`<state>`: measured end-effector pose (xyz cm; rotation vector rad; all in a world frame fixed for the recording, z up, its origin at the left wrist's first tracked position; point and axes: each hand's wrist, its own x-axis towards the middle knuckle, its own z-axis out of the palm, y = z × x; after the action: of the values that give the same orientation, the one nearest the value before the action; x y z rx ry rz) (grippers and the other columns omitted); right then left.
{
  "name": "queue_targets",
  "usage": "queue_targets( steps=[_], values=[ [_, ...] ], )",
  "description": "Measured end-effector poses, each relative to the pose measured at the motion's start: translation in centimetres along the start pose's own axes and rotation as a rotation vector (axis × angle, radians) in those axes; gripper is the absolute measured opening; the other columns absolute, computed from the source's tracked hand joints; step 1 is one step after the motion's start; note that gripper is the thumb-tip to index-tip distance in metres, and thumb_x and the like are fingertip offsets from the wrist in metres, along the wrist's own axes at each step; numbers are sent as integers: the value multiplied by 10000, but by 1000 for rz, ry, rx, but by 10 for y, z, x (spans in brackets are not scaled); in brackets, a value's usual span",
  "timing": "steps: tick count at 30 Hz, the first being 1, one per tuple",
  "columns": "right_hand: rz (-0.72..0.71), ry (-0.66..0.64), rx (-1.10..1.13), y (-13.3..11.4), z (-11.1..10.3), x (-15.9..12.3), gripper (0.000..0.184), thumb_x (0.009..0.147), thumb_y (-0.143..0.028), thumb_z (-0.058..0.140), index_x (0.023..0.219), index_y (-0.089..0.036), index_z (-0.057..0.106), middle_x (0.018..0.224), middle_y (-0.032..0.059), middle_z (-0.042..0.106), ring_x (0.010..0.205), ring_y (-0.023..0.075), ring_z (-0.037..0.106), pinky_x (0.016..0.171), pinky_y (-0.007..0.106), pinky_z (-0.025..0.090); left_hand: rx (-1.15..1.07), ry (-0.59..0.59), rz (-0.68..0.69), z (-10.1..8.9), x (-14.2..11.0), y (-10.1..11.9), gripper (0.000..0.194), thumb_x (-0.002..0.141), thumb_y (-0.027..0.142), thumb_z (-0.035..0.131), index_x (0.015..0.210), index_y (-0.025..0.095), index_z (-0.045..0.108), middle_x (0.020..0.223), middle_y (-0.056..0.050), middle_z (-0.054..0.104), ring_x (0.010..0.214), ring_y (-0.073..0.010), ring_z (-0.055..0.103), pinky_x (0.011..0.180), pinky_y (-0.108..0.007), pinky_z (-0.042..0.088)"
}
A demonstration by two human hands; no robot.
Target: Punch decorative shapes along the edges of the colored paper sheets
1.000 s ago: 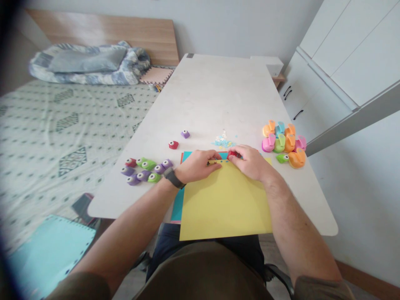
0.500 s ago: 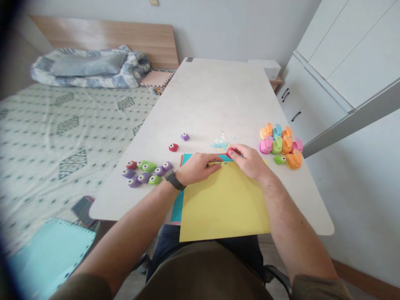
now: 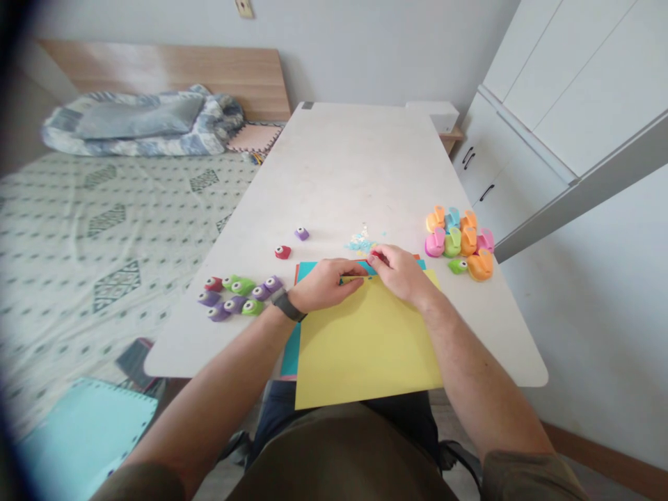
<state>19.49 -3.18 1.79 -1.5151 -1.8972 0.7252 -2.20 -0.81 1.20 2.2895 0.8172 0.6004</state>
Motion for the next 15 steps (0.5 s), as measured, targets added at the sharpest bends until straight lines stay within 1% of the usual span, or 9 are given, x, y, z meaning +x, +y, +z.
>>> queue_targets(
  steps=[3,6,12,15],
  values=[
    [6,22,6,1,1,0,291,1006,-443,527,1064,-215,698,982,52,737,881,214,654,803,337,469,27,-13,16,2,2,0,239,913,199,547,1043,198,748,976,-38,765,878,-168,690,829,-281,517],
    [12,36,7,1,2,1,296,1005,-441,530,1065,-208,702,981,54,736,877,211,652,800,333,466,38,-20,5,4,5,0,246,896,184,546,1025,206,754,956,-30,760,868,-166,682,826,-277,513],
    [40,54,21,0,4,0,298,998,-424,552,1102,-200,719,1004,58,747,891,209,663,813,328,471,26,-44,-26,7,8,-1,164,885,211,576,913,182,735,859,-16,733,761,-142,635,710,-251,469],
    [51,58,23,0,5,0,299,995,-417,559,1116,-198,722,1009,60,751,900,212,669,816,328,472,28,-49,-31,8,9,-2,146,899,238,582,874,180,713,850,-14,726,744,-135,620,692,-249,451]
  ],
)
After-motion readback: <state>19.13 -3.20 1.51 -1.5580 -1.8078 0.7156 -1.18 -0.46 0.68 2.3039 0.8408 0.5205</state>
